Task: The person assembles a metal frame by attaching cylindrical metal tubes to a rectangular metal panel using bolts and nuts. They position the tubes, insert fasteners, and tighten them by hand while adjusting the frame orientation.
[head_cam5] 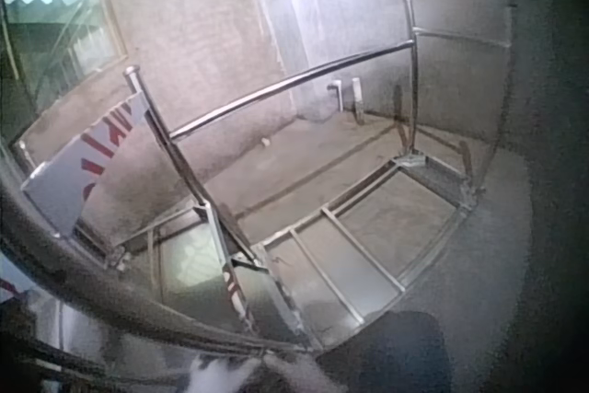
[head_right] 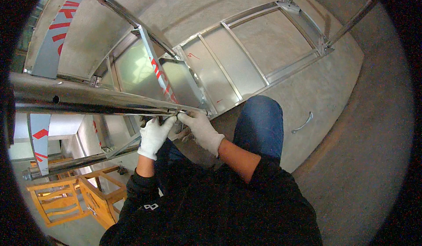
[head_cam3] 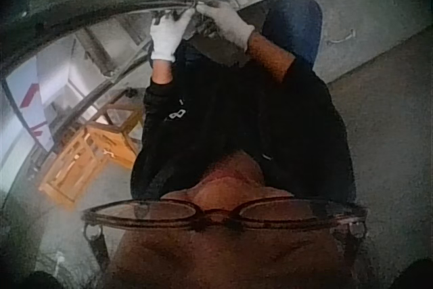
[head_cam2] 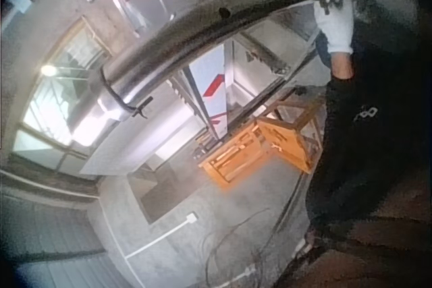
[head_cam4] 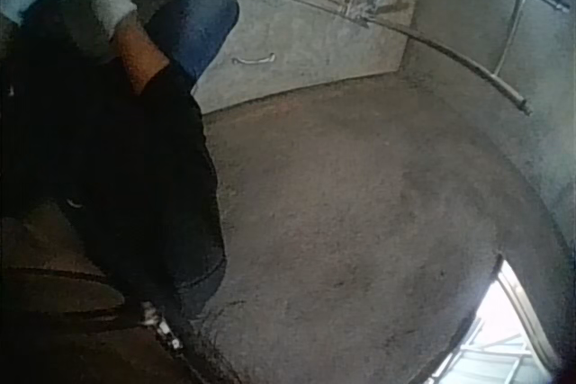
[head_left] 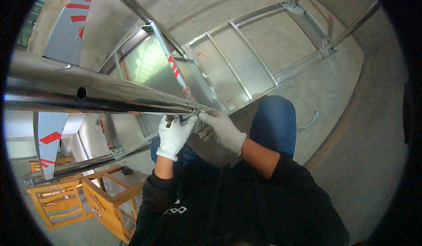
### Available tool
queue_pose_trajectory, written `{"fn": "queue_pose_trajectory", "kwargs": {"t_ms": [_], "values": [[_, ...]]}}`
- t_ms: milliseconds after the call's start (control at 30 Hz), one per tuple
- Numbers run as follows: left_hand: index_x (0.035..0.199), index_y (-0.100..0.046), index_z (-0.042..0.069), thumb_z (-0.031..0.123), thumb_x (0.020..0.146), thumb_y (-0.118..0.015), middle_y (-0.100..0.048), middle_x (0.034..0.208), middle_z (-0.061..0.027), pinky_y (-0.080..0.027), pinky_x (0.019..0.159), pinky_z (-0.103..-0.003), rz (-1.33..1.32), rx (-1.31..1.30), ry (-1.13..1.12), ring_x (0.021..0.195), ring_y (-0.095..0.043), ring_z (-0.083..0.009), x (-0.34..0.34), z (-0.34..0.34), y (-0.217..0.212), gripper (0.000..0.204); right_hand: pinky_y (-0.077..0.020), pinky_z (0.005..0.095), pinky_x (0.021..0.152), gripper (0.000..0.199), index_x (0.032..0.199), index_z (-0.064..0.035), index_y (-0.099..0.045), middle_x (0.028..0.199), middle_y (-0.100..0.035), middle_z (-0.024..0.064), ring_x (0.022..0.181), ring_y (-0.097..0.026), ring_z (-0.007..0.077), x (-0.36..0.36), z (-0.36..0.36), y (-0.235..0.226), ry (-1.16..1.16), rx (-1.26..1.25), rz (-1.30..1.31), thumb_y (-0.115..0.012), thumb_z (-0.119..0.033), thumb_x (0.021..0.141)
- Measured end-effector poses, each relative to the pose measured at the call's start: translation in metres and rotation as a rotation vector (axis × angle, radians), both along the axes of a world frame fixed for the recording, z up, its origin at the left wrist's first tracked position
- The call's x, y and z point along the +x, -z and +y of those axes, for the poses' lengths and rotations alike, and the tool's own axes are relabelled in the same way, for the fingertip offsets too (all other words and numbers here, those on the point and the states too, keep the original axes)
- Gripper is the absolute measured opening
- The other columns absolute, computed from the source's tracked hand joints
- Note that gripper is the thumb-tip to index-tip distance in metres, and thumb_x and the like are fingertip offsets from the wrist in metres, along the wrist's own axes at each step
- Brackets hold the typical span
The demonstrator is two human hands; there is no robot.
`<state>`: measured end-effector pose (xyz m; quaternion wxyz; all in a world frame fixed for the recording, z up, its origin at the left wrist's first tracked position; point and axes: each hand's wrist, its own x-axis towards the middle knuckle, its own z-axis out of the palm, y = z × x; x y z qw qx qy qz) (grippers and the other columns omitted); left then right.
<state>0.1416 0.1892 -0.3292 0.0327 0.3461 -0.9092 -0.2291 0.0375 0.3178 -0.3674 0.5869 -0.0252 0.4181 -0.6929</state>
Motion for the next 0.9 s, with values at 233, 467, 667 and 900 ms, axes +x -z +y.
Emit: {"fn": "queue_pose_trajectory", "kwargs": {"t_ms": [233,467,667,900], "values": [[0.102,-0.070,0.006,0.035,0.081,-0.070,-0.067,0.102,-0.0172,-0.051,0.084,-0.043,-0.127,-0.003,-0.012,0.094,-0.063,-0.0355,-0.001,-0.001,-0.004,0.036,-0.0529,0.0291,0.061,0.024,0.108,-0.0003,-0.062,0.089,-0.064,0.0053,0.072,-0.062,0.0133,0.003,-0.003,-0.005,0.056,-0.039,-0.102,-0.054,-0.020,0.096],[0.102,-0.070,0.007,0.035,0.082,-0.068,-0.067,0.100,-0.0176,-0.051,0.083,-0.044,-0.029,0.029,0.032,0.094,-0.063,-0.0362,0.003,-0.005,0.003,0.035,-0.0512,0.0282,0.053,0.025,0.104,0.0002,-0.061,0.084,-0.063,0.0058,0.063,-0.061,0.0129,0.002,-0.002,0.006,-0.008,-0.021,0.080,-0.054,-0.022,0.096],[0.100,-0.071,0.006,0.034,0.081,-0.068,-0.067,0.100,-0.0173,-0.051,0.083,-0.044,-0.063,0.000,0.027,0.093,-0.063,-0.0365,-0.001,0.001,-0.008,0.034,-0.0514,0.0324,0.061,0.028,0.102,0.0030,-0.061,0.080,-0.063,0.0077,0.068,-0.061,0.0161,0.010,-0.005,0.015,0.024,0.040,0.344,-0.054,-0.024,0.097],[0.099,-0.071,0.005,0.035,0.081,-0.068,-0.067,0.100,-0.0172,-0.050,0.085,-0.044,-0.072,-0.013,0.029,0.095,-0.063,-0.0363,0.002,-0.003,-0.001,0.035,-0.0504,0.0416,0.068,0.018,0.097,-0.0010,-0.058,0.082,-0.063,0.0169,0.074,-0.063,0.0328,0.011,-0.013,0.062,0.200,-0.021,1.198,-0.059,-0.018,0.091]]}}
